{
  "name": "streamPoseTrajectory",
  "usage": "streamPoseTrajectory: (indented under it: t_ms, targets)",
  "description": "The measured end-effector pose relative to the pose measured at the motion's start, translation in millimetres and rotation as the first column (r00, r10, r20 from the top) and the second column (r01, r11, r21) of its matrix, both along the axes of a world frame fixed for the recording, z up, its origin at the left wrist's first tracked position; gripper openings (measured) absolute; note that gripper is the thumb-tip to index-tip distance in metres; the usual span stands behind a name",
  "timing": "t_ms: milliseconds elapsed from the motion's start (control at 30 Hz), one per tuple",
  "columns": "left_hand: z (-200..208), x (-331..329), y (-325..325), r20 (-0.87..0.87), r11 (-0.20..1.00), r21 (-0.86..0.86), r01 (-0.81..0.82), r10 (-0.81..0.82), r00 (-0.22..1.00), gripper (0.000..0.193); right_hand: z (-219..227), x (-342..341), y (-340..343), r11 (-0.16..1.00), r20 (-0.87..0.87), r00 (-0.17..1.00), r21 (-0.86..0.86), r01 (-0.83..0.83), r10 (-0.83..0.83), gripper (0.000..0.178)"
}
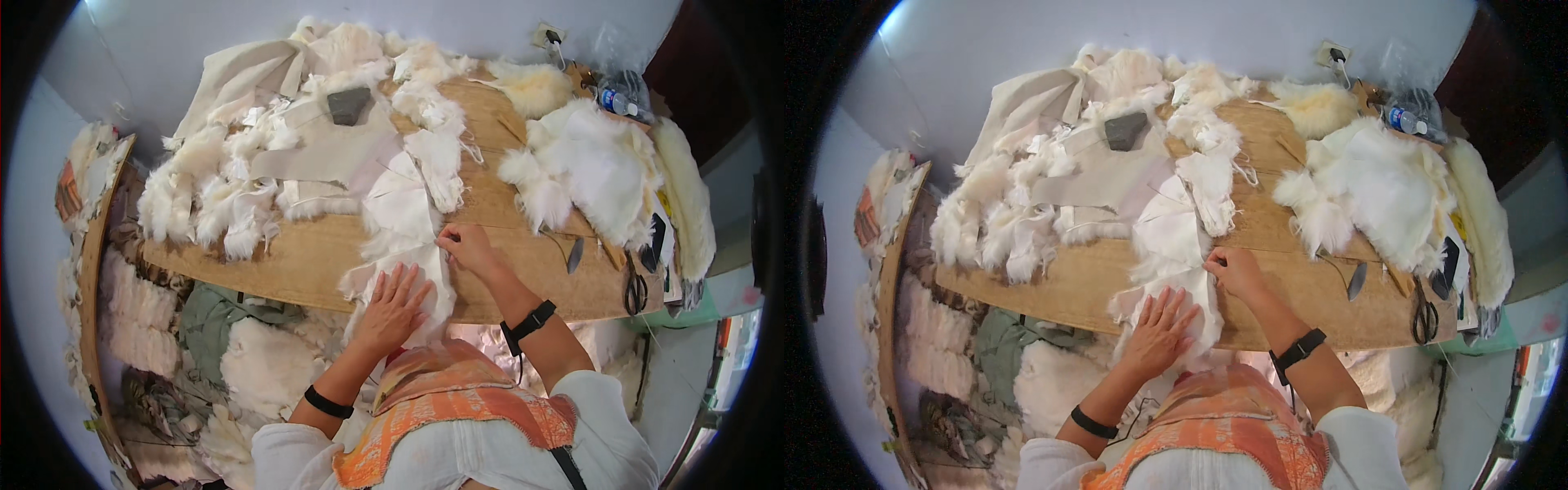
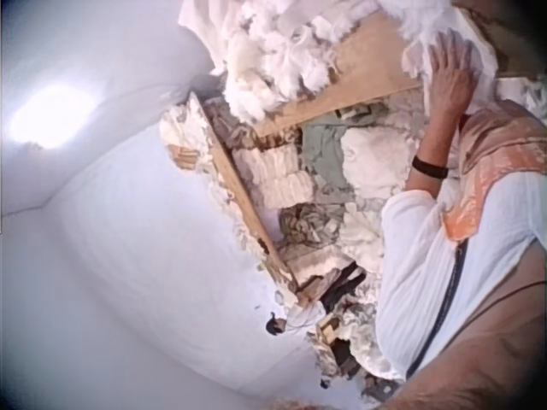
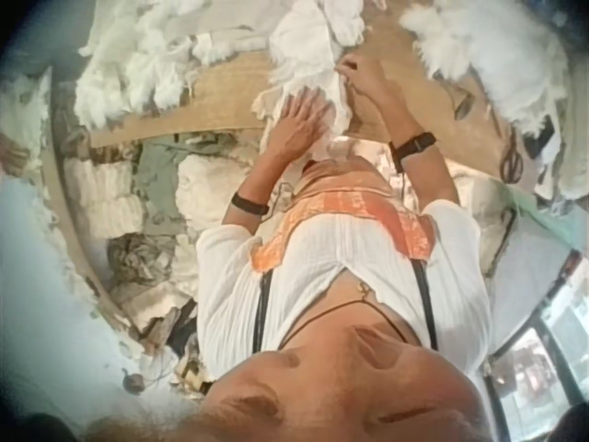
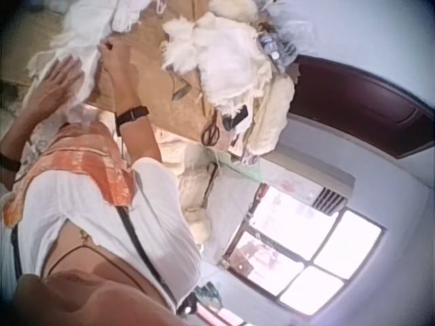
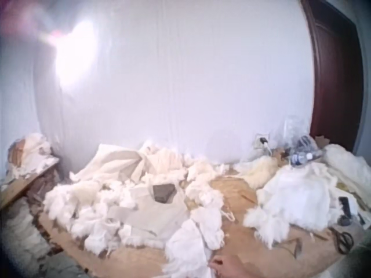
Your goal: The recorder is hand-stitching and preparing pieces of white fur material on a workshop table.
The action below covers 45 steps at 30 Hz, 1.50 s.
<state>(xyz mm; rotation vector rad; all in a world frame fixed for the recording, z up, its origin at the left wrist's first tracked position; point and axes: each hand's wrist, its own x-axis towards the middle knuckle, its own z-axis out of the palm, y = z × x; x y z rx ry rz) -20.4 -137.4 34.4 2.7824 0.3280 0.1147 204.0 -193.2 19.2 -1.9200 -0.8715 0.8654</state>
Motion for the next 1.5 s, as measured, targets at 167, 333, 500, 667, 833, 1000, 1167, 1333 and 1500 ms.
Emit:
streamPoseTrajectory:
  t_ms: [167, 333, 500, 667, 833, 1000, 1167, 1333, 1500]
  targets:
    - [0, 12, 68, 0.440, 0.894, -0.327, -0.306, 0.430, 0.789, 0.056, -13, 3, -1, 1.000, 0.145, 0.989, 0.020, -0.004, 0.001, 0.014]
    - [-6, 32, 176, -0.077, -0.131, -0.975, 0.178, 0.957, 0.281, 0.031, -6, 1, -7, 1.000, 0.086, 0.996, 0.004, 0.023, -0.023, 0.014]
    - [-15, 55, 201, -0.161, -0.246, -0.952, 0.182, 0.909, 0.384, 0.014, 3, -4, -6, 0.995, -0.100, 0.992, -0.073, 0.071, -0.078, 0.013]
    - [-12, 86, 213, -0.250, -0.352, -0.918, 0.184, 0.872, 0.421, 0.014, 7, 0, -3, 0.993, -0.067, 0.996, -0.105, 0.057, -0.064, 0.014]
    - [-5, 91, 184, -0.174, 0.015, -0.972, -0.233, 0.619, 0.766, 0.018, 5, 0, -2, 0.993, -0.022, 0.998, -0.102, 0.060, -0.063, 0.014]
    - [12, 91, 130, -0.145, 0.236, -0.931, -0.278, 0.459, 0.876, 0.020, 5, 1, -4, 0.991, -0.067, 0.994, -0.112, 0.080, -0.087, 0.015]
    - [6, 86, 93, -0.157, 0.087, -0.975, -0.207, 0.395, 0.905, 0.018, 3, 0, -4, 0.992, -0.011, 0.998, -0.115, 0.055, -0.057, 0.014]
    - [14, 72, 65, -0.128, 0.293, -0.928, -0.229, 0.327, 0.936, 0.015, -2, 2, -8, 0.995, 0.061, 0.997, -0.085, 0.045, -0.040, 0.013]
    - [3, 35, 29, -0.151, 0.340, -0.896, -0.286, 0.373, 0.915, 0.014, -14, 4, -9, 0.991, 0.224, 0.974, 0.134, -0.002, -0.029, 0.010]
